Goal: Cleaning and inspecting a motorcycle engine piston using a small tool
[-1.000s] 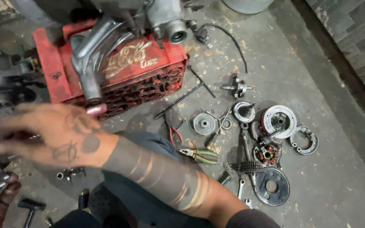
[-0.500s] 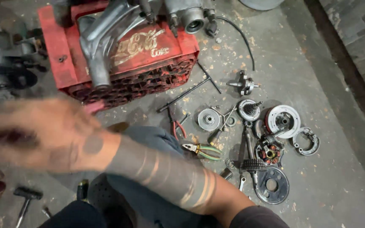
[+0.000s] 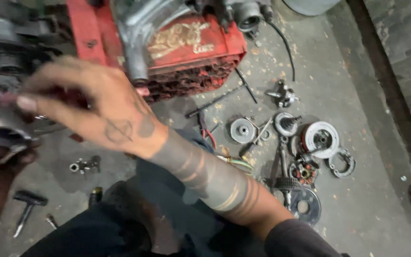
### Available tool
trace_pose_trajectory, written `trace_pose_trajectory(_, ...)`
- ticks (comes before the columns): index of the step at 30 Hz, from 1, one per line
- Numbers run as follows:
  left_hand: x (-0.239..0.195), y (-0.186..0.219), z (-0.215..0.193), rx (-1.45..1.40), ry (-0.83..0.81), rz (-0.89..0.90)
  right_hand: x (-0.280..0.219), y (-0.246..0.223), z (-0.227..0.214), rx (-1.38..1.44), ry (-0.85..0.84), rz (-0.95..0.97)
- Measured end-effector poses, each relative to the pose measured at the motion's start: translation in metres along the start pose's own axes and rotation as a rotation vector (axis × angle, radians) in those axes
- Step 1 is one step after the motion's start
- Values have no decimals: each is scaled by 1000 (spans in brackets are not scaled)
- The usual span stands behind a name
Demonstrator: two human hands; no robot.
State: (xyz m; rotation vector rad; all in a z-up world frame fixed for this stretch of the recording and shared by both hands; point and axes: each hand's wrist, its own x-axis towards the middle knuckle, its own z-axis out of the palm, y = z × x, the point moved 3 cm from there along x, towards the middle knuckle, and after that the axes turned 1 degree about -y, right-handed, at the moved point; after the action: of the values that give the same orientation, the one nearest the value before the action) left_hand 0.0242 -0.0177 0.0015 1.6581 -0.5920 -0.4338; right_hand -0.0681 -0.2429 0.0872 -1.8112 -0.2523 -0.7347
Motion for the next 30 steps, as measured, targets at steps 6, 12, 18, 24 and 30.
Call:
trace_pose_trajectory(6,-23,112,21,-622,471,-189,10,-19,-5,-63,2,-15)
trace_pose_trajectory(12,-36,124,13,-662,633,-86,-10,13,22,24,-29,101)
trace_pose_trajectory(18,-32,91,-3,-903,412,-117,-11,-14,34,25,-57,136)
trace_pose_trajectory(24,-42,99,0,-866,408,-96,-12,-21,37,1,-38,20)
trace_pose_trajectory(30,-52,131,10,-651,463,-76,-9,2,23,-40,-7,-29)
